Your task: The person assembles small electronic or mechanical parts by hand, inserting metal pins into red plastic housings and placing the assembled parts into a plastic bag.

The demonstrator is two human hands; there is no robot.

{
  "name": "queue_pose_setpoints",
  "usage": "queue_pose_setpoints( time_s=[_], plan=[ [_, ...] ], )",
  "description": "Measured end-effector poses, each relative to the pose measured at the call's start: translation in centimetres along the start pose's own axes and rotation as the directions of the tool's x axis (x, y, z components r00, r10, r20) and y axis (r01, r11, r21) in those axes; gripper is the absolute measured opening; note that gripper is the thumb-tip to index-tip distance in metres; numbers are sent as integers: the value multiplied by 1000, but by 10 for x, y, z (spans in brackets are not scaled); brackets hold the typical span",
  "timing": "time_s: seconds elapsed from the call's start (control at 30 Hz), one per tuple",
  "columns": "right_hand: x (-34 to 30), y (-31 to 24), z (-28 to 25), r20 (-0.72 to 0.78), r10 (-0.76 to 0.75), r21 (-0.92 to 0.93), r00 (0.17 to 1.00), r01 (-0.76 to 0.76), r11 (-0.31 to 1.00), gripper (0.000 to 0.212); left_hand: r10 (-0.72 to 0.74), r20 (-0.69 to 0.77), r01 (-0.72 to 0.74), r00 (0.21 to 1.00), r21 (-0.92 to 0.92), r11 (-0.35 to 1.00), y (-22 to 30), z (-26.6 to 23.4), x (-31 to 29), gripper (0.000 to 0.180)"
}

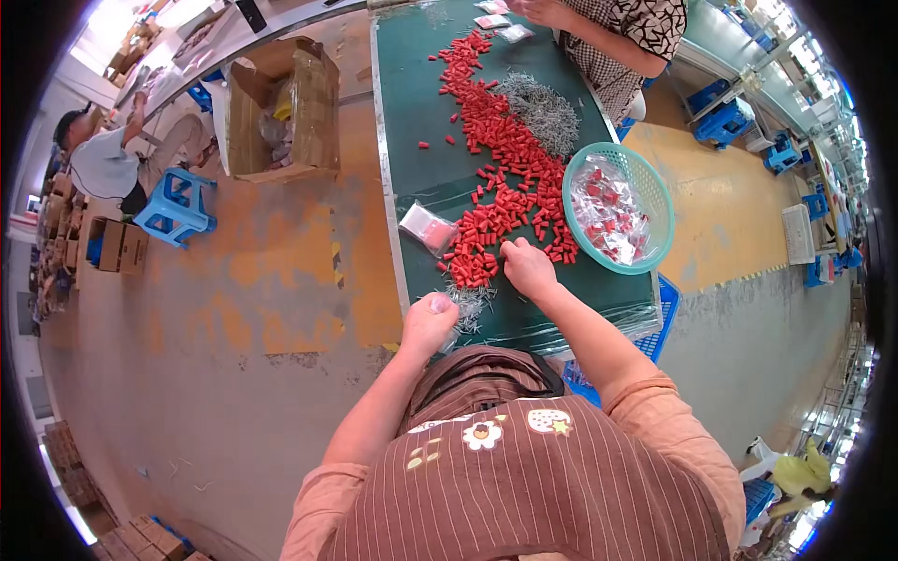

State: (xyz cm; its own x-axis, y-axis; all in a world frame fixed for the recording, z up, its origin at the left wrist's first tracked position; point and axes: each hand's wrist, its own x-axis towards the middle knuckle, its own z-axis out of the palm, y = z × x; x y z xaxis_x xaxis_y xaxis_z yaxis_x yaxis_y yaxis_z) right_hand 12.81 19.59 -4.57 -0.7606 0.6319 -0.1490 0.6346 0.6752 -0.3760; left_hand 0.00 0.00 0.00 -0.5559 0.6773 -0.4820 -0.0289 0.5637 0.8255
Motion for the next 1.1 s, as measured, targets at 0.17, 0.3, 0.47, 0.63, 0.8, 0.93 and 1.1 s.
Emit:
queue_pose_setpoints(
  time_s=[0.17,0.3,0.47,0.63,0.8,0.93,1.1],
  plan=[
    [-3,-12,-15,18,42,154,999,-44,987,20,-4,18,4,1000,6,1000,0,1,11,10],
    [-19,-5,-7,-36,-7,107,999,11,994,19,-5,50,4,999,28,1000,0,4,10,10],
    [-26,-4,-2,-97,47,154,994,-31,988,19,-7,77,6,997,14,1000,1,4,12,10],
    [-32,12,1,-56,214,424,975,-170,889,25,28,60,-34,998,106,994,5,3,13,14],
    [-60,-38,-46,342,103,936,934,-349,50,28,100,1,-96,995,291,952,17,11,15,19],
    [-73,-70,-58,375,-16,925,927,-375,-64,25,178,60,-187,982,199,962,24,23,15,23],
    [-75,-61,-43,216,148,847,965,-261,463,18,219,133,-232,966,90,969,27,28,8,25]
  ],
)
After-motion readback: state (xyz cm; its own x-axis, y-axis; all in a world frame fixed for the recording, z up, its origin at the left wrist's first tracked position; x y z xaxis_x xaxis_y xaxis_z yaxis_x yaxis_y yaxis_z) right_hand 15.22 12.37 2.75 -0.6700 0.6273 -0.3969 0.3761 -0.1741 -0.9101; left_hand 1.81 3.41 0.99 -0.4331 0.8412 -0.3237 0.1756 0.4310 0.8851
